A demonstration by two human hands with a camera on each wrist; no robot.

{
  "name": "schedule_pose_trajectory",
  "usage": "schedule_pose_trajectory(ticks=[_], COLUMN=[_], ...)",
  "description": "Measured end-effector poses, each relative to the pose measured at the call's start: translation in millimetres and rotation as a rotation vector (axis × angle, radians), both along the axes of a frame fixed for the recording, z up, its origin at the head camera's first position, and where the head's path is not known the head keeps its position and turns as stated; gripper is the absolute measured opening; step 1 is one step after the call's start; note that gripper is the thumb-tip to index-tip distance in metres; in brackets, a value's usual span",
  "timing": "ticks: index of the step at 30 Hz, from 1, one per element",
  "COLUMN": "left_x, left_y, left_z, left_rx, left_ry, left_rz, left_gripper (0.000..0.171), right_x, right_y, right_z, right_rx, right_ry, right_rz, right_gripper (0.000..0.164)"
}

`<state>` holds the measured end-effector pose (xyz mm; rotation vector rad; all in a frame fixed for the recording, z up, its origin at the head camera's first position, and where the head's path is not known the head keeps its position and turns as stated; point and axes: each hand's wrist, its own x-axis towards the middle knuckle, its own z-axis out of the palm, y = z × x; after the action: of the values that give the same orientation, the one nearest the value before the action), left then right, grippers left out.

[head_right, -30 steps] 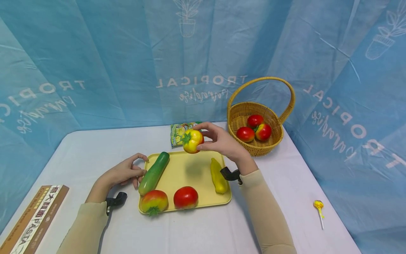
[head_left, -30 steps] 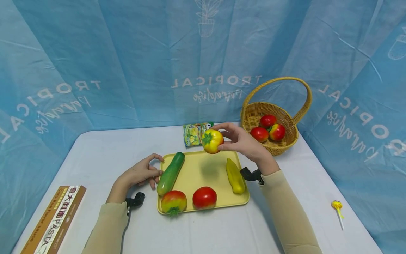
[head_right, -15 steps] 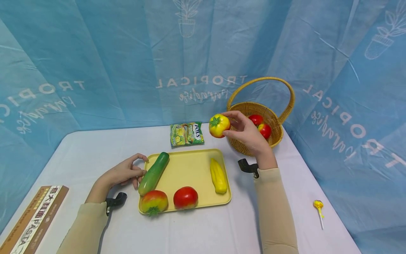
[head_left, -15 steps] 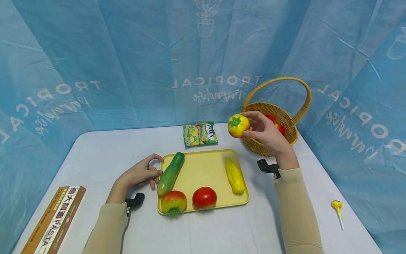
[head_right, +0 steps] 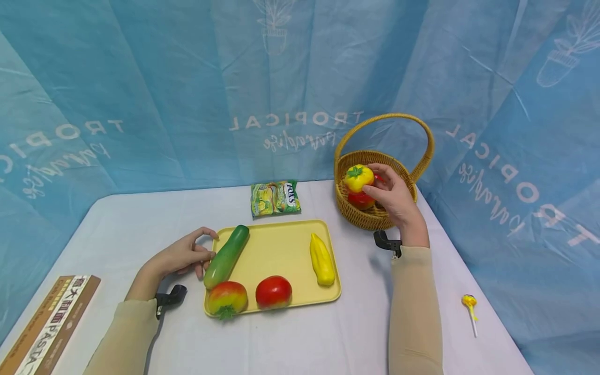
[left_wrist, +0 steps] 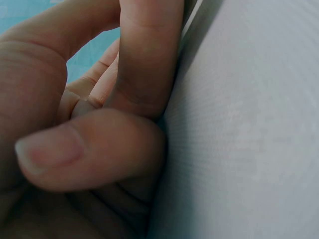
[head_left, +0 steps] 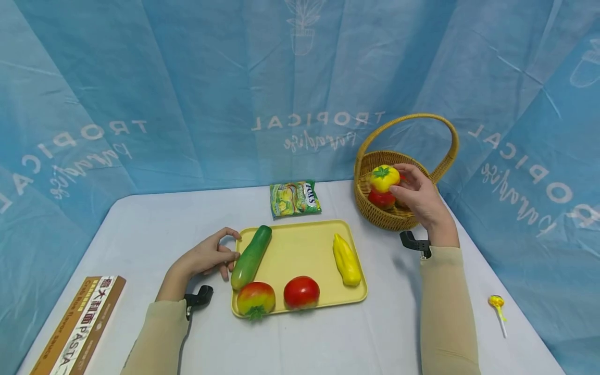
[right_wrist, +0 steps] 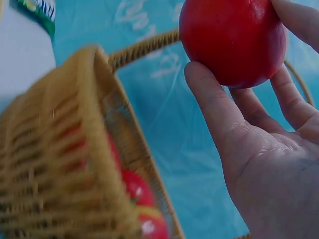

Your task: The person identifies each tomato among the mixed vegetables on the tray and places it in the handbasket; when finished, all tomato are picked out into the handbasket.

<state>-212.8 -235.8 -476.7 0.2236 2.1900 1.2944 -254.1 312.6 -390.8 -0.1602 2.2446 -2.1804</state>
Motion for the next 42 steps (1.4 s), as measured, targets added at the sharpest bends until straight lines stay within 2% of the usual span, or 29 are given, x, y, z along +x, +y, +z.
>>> schedule_pose_trajectory(ticks=[5, 10, 15, 19, 30, 42], left_x=[0.8, 0.0, -0.8, -0.7, 0.2, -0.1], left_y=[0, 0, 0, 0, 0, 0], left_z=[0.1, -0.3, -0.5, -0.4, 0.6, -0.1], left_rx=[-0.005, 0.000, -0.004, -0.003, 0.005, -0.004], left_ry=[-0.003, -0.010, -0.012, -0.010, -0.010, -0.014], left_rz=[0.002, 0.001, 0.005, 0.005, -0.001, 0.010], left_gripper=[0.053, 0.053, 0.053, 0.053, 0.053, 0.053], right_x=[-4.5, -9.0, -13.8, -16.7, -17.7, -17.6], right_y=[14, 19, 19, 20, 20, 19], right_z=[-12.4, -22.4, -28.4, -30.9, -33.0, -30.9], right_rx=[-0.019, 0.003, 0.024, 0.019, 0.032, 0.006], right_ry=[-0.036, -0.069, -0.086, -0.099, -0.079, -0.067], right_rz=[-0.039, -0.085, -0.125, -0.125, -0.118, -0.115], right_gripper=[0.056, 0.066, 0.075, 0.077, 0.067, 0.064])
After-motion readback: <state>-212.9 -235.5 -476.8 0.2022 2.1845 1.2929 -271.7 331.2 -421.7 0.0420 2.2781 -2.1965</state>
